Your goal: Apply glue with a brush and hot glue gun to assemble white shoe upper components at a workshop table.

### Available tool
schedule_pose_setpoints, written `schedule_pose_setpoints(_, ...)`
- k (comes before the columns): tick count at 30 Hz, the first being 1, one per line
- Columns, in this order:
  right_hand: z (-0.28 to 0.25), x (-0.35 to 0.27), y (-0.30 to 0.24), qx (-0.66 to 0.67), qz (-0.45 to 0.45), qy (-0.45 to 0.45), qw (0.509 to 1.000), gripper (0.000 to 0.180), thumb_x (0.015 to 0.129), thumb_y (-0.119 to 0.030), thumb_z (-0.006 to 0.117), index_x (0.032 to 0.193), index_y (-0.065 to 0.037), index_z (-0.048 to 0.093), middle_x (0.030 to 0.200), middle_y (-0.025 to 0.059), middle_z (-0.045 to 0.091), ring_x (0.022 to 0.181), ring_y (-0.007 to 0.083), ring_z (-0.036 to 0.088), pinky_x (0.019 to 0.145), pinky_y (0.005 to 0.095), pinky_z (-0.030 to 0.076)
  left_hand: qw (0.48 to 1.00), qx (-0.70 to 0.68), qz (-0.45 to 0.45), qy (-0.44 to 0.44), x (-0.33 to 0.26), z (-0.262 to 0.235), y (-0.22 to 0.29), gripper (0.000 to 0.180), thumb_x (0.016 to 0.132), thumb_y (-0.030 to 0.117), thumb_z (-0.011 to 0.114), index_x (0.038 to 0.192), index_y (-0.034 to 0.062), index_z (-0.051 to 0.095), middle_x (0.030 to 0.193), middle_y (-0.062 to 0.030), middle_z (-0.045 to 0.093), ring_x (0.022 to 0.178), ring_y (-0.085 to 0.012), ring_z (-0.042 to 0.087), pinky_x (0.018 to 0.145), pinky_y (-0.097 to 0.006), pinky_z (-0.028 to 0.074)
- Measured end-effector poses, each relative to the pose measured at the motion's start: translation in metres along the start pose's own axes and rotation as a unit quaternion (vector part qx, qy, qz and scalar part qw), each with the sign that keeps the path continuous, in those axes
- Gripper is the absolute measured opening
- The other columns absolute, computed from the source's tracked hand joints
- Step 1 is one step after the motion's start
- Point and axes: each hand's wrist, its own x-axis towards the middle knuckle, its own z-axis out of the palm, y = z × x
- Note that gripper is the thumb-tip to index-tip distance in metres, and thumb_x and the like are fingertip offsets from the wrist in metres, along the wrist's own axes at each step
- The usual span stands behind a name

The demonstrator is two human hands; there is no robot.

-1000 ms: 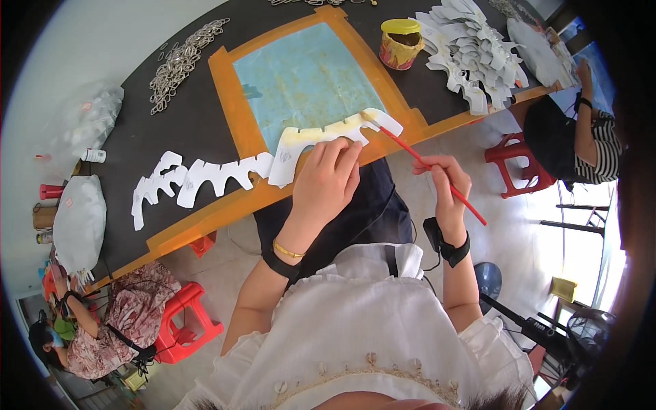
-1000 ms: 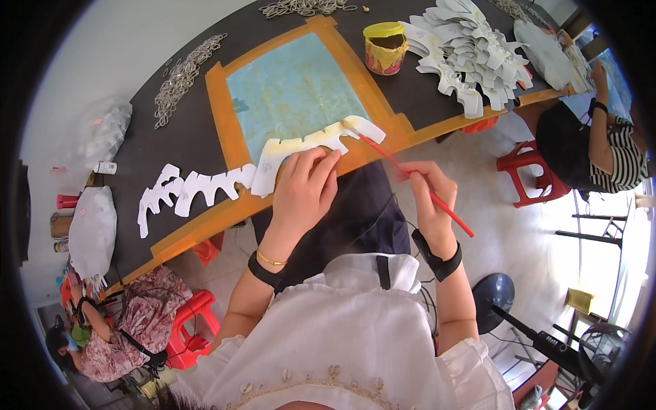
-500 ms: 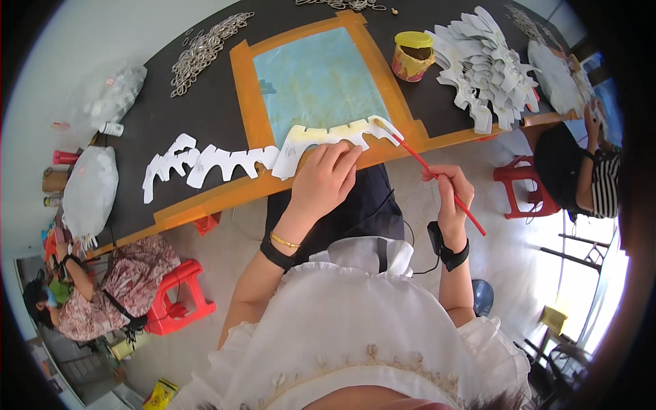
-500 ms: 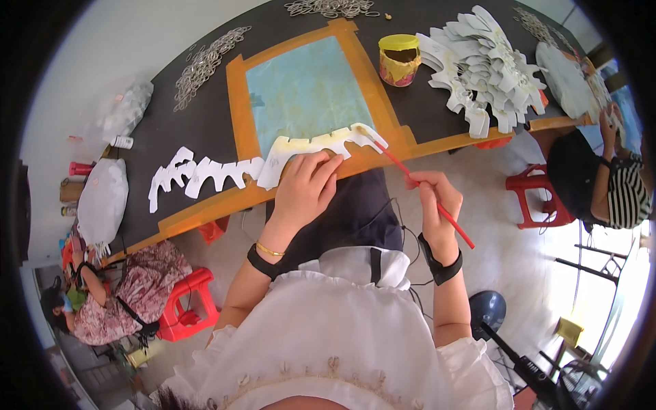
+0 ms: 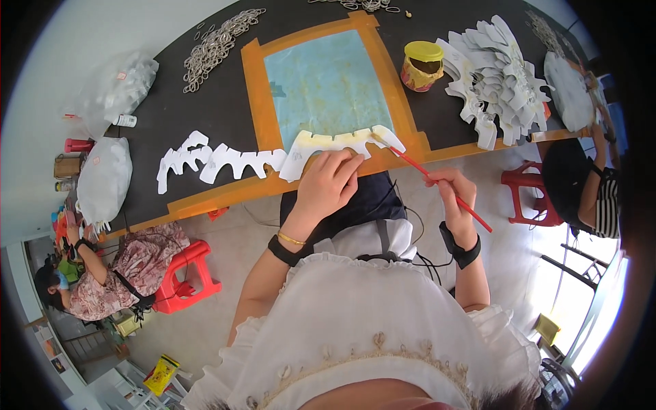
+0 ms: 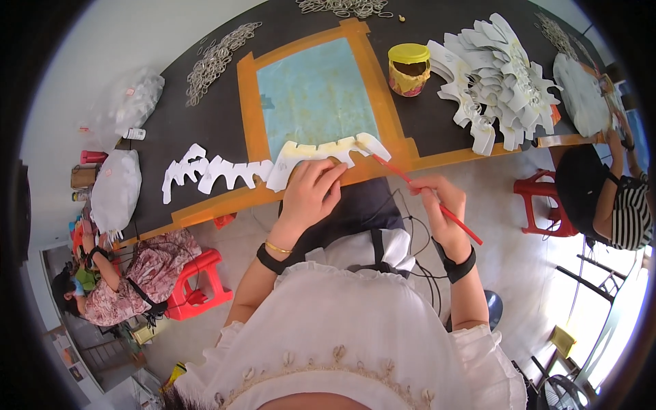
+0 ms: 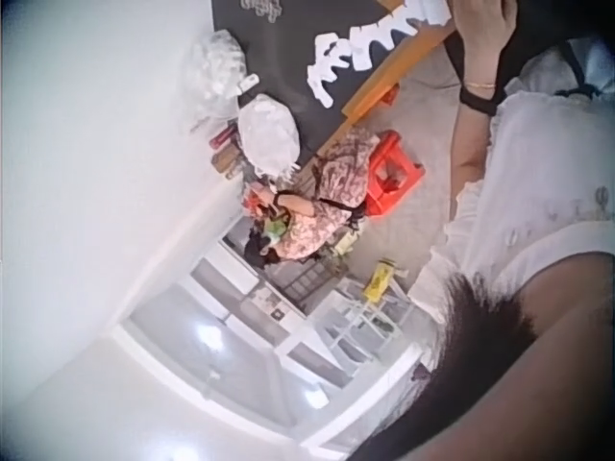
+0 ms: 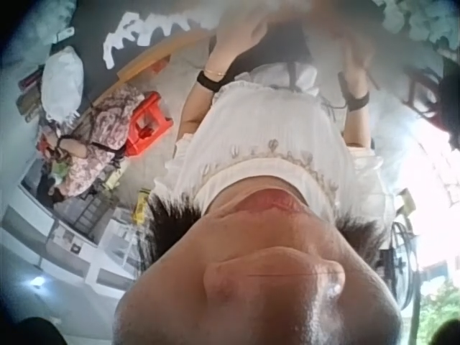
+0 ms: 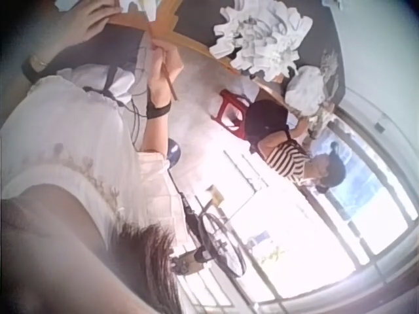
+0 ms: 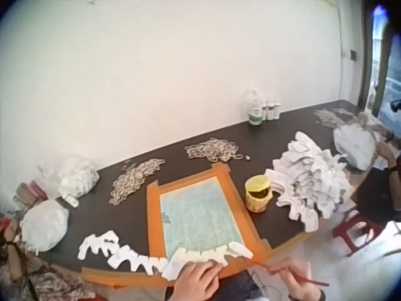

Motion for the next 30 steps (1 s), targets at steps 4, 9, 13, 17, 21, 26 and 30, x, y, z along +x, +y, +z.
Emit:
schedule_pose_setpoints(4,0.009,-0.005,-0.005,-0.006,0.021,0.019,1.0,0.017,0.088,-0.001,0.047,0.092,0.005,0.063,0.085,0.0145,0.068,0.078,0.0208,0.065,0.074,0.0298,0.05,1.0,-0.016,0.019,-0.001,0.003,0.001,-0.003,0.033,0.076,0.004,0.066,0.109,0.0086,0.065,0.1,-0.0065,0.056,0.089,-0.0263,0.057,0.077,-0.037,0.05)
schedule_pose_setpoints(9,0.023,-0.018,-0.018,-0.06,0.014,0.081,0.995,0.017,0.089,-0.001,0.048,0.093,0.005,0.063,0.083,0.0141,0.068,0.077,0.0211,0.066,0.074,0.0298,0.05,0.999,-0.033,0.041,-0.009,0.0,0.007,-0.009,0.036,0.078,0.005,0.065,0.114,0.0066,0.061,0.102,-0.0092,0.055,0.089,-0.0285,0.056,0.078,-0.038,0.049)
schedule_pose_setpoints(13,0.05,-0.03,-0.031,-0.085,0.017,0.141,0.986,0.016,0.089,-0.001,0.049,0.093,0.005,0.063,0.081,0.0133,0.067,0.076,0.0206,0.065,0.073,0.0297,0.05,0.996,-0.053,0.071,-0.013,0.005,0.005,-0.01,0.037,0.079,0.005,0.065,0.115,0.005,0.06,0.103,-0.0098,0.054,0.091,-0.0291,0.055,0.079,-0.039,0.048)
schedule_pose_setpoints(17,0.06,-0.041,-0.024,-0.093,0.009,0.177,0.98,0.015,0.089,0.001,0.049,0.094,0.005,0.063,0.082,0.0127,0.066,0.076,0.0193,0.065,0.073,0.0292,0.05,0.993,-0.079,0.088,-0.029,0.0,0.005,-0.017,0.036,0.08,0.005,0.064,0.116,0.0033,0.06,0.104,-0.0106,0.054,0.092,-0.0297,0.055,0.079,-0.039,0.048)
schedule_pose_setpoints(21,0.067,-0.039,-0.033,-0.098,0.009,0.189,0.977,0.016,0.089,0.002,0.048,0.094,0.004,0.063,0.083,0.0119,0.066,0.077,0.0186,0.064,0.073,0.0286,0.05,0.992,-0.079,0.097,-0.026,0.0,0.003,-0.022,0.034,0.082,0.007,0.064,0.115,0.0027,0.06,0.105,-0.0111,0.054,0.093,-0.0301,0.055,0.08,-0.039,0.048)
schedule_pose_setpoints(26,0.069,-0.038,-0.03,-0.105,0.011,0.141,0.984,0.016,0.088,0.0,0.048,0.094,0.004,0.063,0.083,0.012,0.066,0.079,0.0186,0.064,0.074,0.0292,0.049,0.995,-0.056,0.078,-0.019,-0.005,0.004,-0.021,0.035,0.082,0.008,0.064,0.116,0.0031,0.06,0.105,-0.0105,0.054,0.094,-0.0298,0.055,0.081,-0.039,0.048)
schedule_pose_setpoints(30,0.061,-0.031,-0.025,-0.07,0.016,0.12,0.99,0.017,0.088,0.001,0.047,0.095,0.004,0.062,0.084,0.012,0.066,0.079,0.0176,0.064,0.074,0.0291,0.049,0.997,-0.059,0.048,-0.005,-0.006,0.006,-0.013,0.034,0.08,0.007,0.064,0.115,0.0044,0.061,0.104,-0.0095,0.055,0.093,-0.0289,0.055,0.081,-0.038,0.048)
